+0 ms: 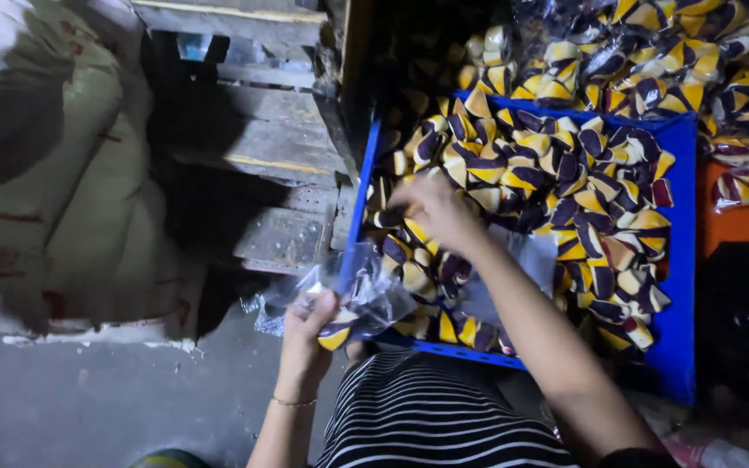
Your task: Packing small triangular snack packets from a blue crate into a clear plastic bag
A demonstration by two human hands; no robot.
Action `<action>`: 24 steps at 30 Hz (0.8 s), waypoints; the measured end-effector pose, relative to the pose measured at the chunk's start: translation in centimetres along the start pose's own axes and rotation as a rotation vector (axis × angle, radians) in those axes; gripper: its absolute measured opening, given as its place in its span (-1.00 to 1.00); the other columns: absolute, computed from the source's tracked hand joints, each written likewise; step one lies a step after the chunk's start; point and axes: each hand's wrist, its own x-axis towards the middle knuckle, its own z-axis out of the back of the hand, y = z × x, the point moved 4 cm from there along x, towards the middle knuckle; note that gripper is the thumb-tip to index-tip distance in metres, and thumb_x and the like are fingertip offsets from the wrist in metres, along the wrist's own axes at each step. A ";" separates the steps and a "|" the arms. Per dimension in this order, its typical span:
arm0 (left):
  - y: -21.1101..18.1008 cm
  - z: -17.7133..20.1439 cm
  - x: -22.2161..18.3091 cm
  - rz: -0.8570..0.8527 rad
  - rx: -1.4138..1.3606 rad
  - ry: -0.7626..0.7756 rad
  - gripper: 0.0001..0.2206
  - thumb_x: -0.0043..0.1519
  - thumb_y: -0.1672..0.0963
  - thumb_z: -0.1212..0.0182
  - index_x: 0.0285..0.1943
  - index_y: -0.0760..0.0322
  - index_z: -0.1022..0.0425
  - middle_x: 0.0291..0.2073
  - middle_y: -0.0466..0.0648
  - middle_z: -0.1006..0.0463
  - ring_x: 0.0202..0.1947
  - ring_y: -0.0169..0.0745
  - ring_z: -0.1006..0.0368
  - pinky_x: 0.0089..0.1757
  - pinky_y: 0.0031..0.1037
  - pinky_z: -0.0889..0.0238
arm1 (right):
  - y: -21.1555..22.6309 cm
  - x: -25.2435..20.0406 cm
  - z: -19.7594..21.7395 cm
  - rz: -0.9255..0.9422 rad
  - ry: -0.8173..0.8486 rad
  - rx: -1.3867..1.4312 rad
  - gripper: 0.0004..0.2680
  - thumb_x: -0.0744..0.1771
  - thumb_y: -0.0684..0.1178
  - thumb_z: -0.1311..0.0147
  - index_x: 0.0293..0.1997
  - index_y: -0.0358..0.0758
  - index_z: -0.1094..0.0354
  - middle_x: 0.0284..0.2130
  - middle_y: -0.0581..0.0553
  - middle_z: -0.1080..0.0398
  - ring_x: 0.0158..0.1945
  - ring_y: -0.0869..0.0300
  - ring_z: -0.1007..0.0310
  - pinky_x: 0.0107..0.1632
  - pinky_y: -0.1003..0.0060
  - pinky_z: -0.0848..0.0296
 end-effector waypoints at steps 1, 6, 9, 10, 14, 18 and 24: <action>-1.0 0.7 0.6 -0.043 -0.003 0.012 -0.80 0.09 0.14 -0.47 -0.35 0.36 -0.52 -0.58 -0.06 -0.54 -0.56 -0.32 -0.54 -0.46 -0.50 -0.43 | -4.6 0.7 -0.3 -0.017 -0.177 -0.446 -0.78 0.27 -0.15 -0.18 0.00 -0.11 -0.46 -0.05 -0.10 -0.46 0.08 -0.03 -0.41 0.10 0.12 -0.36; -3.9 1.6 2.0 0.005 -0.026 0.237 -0.86 0.15 0.14 -0.41 -0.31 0.29 -0.54 -0.38 0.00 -0.61 -0.43 -0.30 -0.50 -0.36 -0.50 -0.35 | -4.8 3.2 0.4 -0.517 -0.123 -0.248 -0.77 0.29 -0.07 -0.24 0.03 -0.19 -0.47 -0.05 -0.09 -0.48 0.01 0.10 -0.44 0.16 0.19 -0.41; -3.4 1.7 3.1 0.003 -0.004 0.309 -0.90 0.17 0.17 -0.37 -0.31 0.32 -0.55 -0.40 0.02 -0.62 -0.48 -0.28 -0.50 -0.40 -0.51 -0.36 | -5.0 3.8 0.3 -0.560 -0.171 -0.250 -0.76 0.29 -0.02 -0.25 0.02 -0.24 -0.51 -0.11 -0.10 -0.49 -0.06 0.11 -0.47 0.11 0.21 -0.47; -3.3 1.5 3.5 -0.011 -0.004 0.369 -0.92 0.20 0.19 -0.33 -0.30 0.32 -0.54 -0.53 -0.11 -0.55 -0.56 -0.36 -0.43 -0.45 -0.56 -0.32 | -5.3 4.2 0.3 -0.644 -0.123 -0.308 -0.74 0.29 0.03 -0.25 0.02 -0.25 -0.52 -0.10 -0.11 -0.49 -0.01 0.08 -0.45 0.12 0.19 -0.47; -5.6 -0.7 4.8 -0.009 0.061 0.484 -0.86 0.25 0.16 -0.29 -0.38 0.24 -0.51 -0.57 -0.20 -0.49 -0.60 -0.45 -0.36 -0.48 -0.63 -0.23 | -3.0 5.6 2.2 -0.765 -0.035 -0.224 -0.86 0.29 -0.02 -0.27 -0.14 -0.19 -0.53 -0.26 -0.06 -0.58 -0.19 0.18 -0.54 -0.08 0.24 -0.57; -6.2 -1.3 5.8 0.088 0.053 0.489 -0.87 0.21 0.13 -0.34 -0.33 0.29 -0.54 -0.49 -0.10 -0.57 -0.52 -0.35 -0.48 -0.42 -0.57 -0.35 | -2.7 6.1 2.5 -0.970 0.054 -0.084 -0.85 0.29 0.00 -0.27 -0.12 -0.15 -0.56 -0.22 -0.04 -0.57 -0.15 0.19 -0.54 -0.02 0.27 -0.52; -4.7 -0.3 5.8 0.153 0.019 0.393 -0.86 0.18 0.14 -0.37 -0.27 0.34 -0.54 -0.43 -0.01 -0.64 -0.49 -0.25 -0.55 -0.39 -0.51 -0.43 | -4.9 7.0 4.0 -0.528 0.048 -0.508 -0.62 0.27 -0.45 0.07 0.11 -0.06 -0.31 0.06 -0.03 -0.29 0.10 0.10 -0.18 0.11 0.16 -0.19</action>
